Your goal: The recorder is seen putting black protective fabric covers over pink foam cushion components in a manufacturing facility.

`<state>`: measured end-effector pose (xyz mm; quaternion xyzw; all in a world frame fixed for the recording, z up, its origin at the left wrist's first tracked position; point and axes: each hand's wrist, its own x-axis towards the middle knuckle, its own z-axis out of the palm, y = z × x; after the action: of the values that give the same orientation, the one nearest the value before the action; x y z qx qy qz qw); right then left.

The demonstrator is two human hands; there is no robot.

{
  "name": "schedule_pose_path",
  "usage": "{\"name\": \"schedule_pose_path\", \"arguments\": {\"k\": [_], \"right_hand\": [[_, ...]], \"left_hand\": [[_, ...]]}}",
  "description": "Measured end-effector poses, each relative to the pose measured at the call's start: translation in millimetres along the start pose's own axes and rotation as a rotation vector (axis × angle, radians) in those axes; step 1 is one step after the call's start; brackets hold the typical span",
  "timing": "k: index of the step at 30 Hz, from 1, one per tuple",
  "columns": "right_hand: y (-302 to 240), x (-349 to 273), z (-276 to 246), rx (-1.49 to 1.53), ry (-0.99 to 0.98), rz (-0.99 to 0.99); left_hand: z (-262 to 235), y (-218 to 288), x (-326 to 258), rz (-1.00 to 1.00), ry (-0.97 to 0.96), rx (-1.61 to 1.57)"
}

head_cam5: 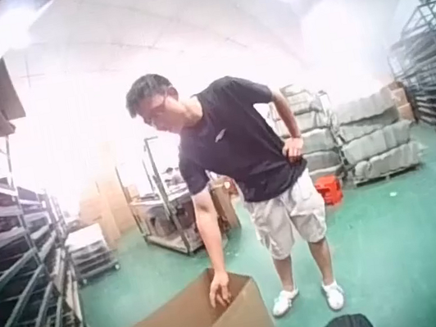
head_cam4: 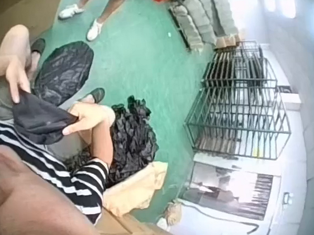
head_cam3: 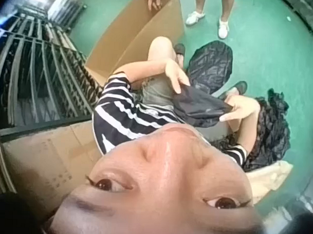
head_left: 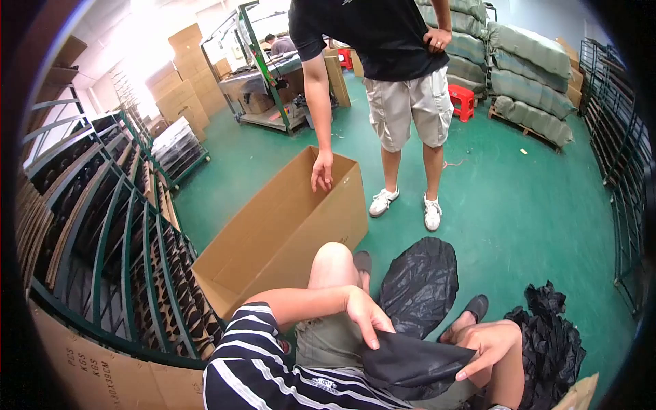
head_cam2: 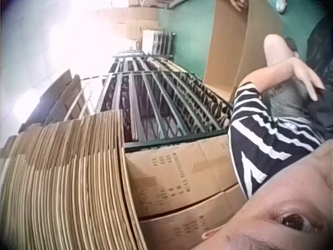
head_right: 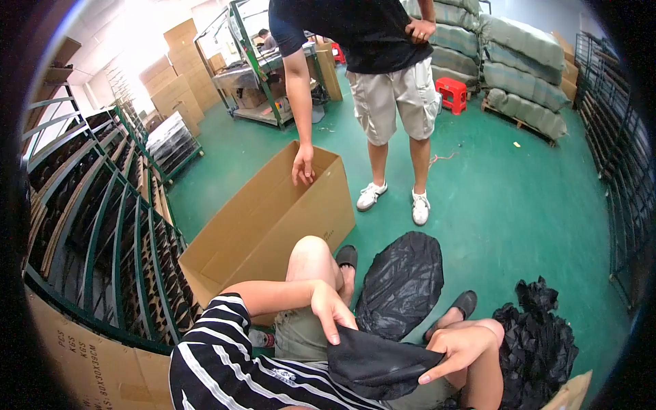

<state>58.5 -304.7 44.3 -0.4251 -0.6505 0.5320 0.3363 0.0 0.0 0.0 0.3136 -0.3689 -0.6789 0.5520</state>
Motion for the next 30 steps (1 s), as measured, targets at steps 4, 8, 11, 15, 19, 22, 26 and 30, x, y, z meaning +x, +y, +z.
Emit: {"name": "schedule_pose_path", "arguments": {"k": [4,8,11,15,19,22,26,30], "right_hand": [[8.7,-13.0,-2.6,0.123,0.121,0.018],[-4.8,-22.1,-17.0,0.067,0.178,-0.014],[-14.1,-20.5,-15.5,0.045,0.124,0.035],[-13.0,-23.4,0.5,0.129,0.178,0.142],[16.2,-32.7,9.6,0.027,0.102,0.301],[19.5,-28.2,9.3,0.074,0.058,0.311],[17.3,-14.0,19.5,0.127,0.253,0.405],[45.8,4.8,16.0,0.202,0.095,0.567]], "left_hand": [[-3.5,18.9,-7.4,-0.028,0.119,0.044],[-18.9,43.3,-15.0,-0.056,0.147,0.13],[-31.0,23.4,-37.3,-0.181,0.2,0.132],[-24.7,24.9,-38.2,-0.208,0.147,0.132],[-8.1,19.6,-36.3,-0.146,0.137,0.126],[1.0,23.5,-31.6,-0.111,0.116,0.155],[-12.6,2.3,-21.9,-0.116,0.02,0.082],[-21.3,-24.8,-31.0,-0.367,0.005,0.072]]}}
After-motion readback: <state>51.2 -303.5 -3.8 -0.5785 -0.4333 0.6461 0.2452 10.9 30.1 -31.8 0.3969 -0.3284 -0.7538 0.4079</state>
